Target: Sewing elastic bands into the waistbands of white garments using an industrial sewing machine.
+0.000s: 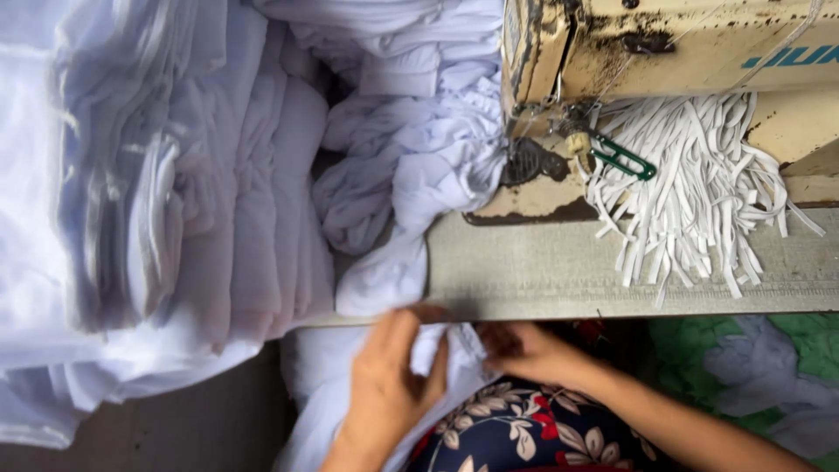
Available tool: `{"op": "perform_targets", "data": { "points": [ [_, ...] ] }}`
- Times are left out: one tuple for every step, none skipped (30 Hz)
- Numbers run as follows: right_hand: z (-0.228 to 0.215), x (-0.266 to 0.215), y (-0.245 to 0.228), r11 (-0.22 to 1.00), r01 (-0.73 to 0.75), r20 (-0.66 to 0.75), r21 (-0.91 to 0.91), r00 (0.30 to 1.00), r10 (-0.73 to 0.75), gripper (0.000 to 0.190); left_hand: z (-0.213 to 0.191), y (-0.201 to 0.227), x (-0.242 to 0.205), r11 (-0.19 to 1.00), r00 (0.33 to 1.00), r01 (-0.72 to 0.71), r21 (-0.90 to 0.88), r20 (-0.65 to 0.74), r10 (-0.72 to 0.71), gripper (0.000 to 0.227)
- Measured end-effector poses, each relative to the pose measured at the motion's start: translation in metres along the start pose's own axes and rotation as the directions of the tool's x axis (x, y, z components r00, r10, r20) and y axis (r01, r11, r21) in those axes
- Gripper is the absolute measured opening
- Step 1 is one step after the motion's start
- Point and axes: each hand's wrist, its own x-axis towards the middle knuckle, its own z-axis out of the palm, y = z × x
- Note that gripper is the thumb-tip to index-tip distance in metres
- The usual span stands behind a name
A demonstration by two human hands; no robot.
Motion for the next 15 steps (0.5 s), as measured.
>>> {"op": "perform_targets", "data": {
  "points": [
    [0.002,0.022,0.022,0.96,-0.117,-0.168,0.253,0.972,0.163,0.032,0.006,0.01,-0.017,0.983,0.994,0.081,-0.164,0.081,-0.068,0.011],
    [0.002,0.024,0.006,0.963,-0.116,-0.164,0.245,0.974,0.159,0.032,0.022,-0.003,-0.028,0.983,0.995,0.081,-0.162,0.072,-0.071,0.011],
    [0.005,0.026,-0.009,0.949,-0.194,-0.16,0.248,0.958,0.238,0.03,0.037,-0.016,-0.039,0.961,0.962,0.257,-0.101,0.118,-0.245,0.02],
    [0.008,0.028,-0.024,0.929,-0.272,-0.155,0.25,0.936,0.316,0.031,0.051,-0.029,-0.05,0.906,0.898,0.422,-0.033,0.152,-0.413,0.031],
    [0.012,0.037,-0.007,0.933,-0.266,-0.154,0.242,0.939,0.307,0.031,0.061,-0.04,-0.056,0.907,0.9,0.42,-0.031,0.141,-0.412,0.031],
    [0.015,0.046,0.01,0.952,-0.145,-0.112,0.268,0.977,0.181,0.032,0.072,-0.051,-0.061,0.896,0.894,0.445,0.003,0.06,-0.444,0.041],
    [0.017,0.054,0.027,0.954,-0.027,-0.077,0.3,0.996,0.053,0.035,0.083,-0.062,-0.065,0.882,0.883,0.47,0.032,-0.017,-0.47,0.052],
    [0.019,0.058,0.029,0.955,-0.022,-0.077,0.294,0.996,0.047,0.035,0.085,-0.063,-0.065,0.884,0.884,0.467,0.03,-0.024,-0.467,0.052],
    [0.022,0.061,0.032,0.974,0.064,-0.072,0.219,0.996,-0.049,0.026,0.087,-0.064,-0.068,0.855,0.853,0.517,0.045,0.052,-0.519,0.043],
    [0.025,0.065,0.036,0.978,0.151,-0.06,0.143,0.988,-0.144,0.025,0.09,-0.065,-0.07,0.823,0.813,0.564,0.064,0.127,-0.568,0.038],
    [0.024,0.066,0.031,0.979,0.153,-0.05,0.136,0.988,-0.148,0.025,0.096,-0.08,-0.073,0.82,0.812,0.569,0.061,0.116,-0.572,0.038],
    [0.024,0.068,0.025,0.993,0.086,-0.065,0.076,0.995,-0.081,0.03,0.102,-0.094,-0.076,0.746,0.749,0.661,-0.08,0.144,-0.647,0.035],
    [0.023,0.07,0.02,1.0,0.015,-0.082,0.015,0.997,-0.014,0.039,0.108,-0.108,-0.08,0.644,0.679,0.733,-0.219,0.185,-0.71,0.033],
    [0.029,0.061,-0.008,1.0,0.017,-0.071,0.004,0.997,-0.017,0.039,0.104,-0.105,-0.076,0.64,0.676,0.735,-0.226,0.173,-0.716,0.033],
    [0.036,0.051,-0.033,0.998,0.006,-0.124,-0.057,0.992,-0.014,0.055,0.1,-0.101,-0.075,0.442,0.631,0.732,-0.518,0.272,-0.726,0.025]
  ]
}}
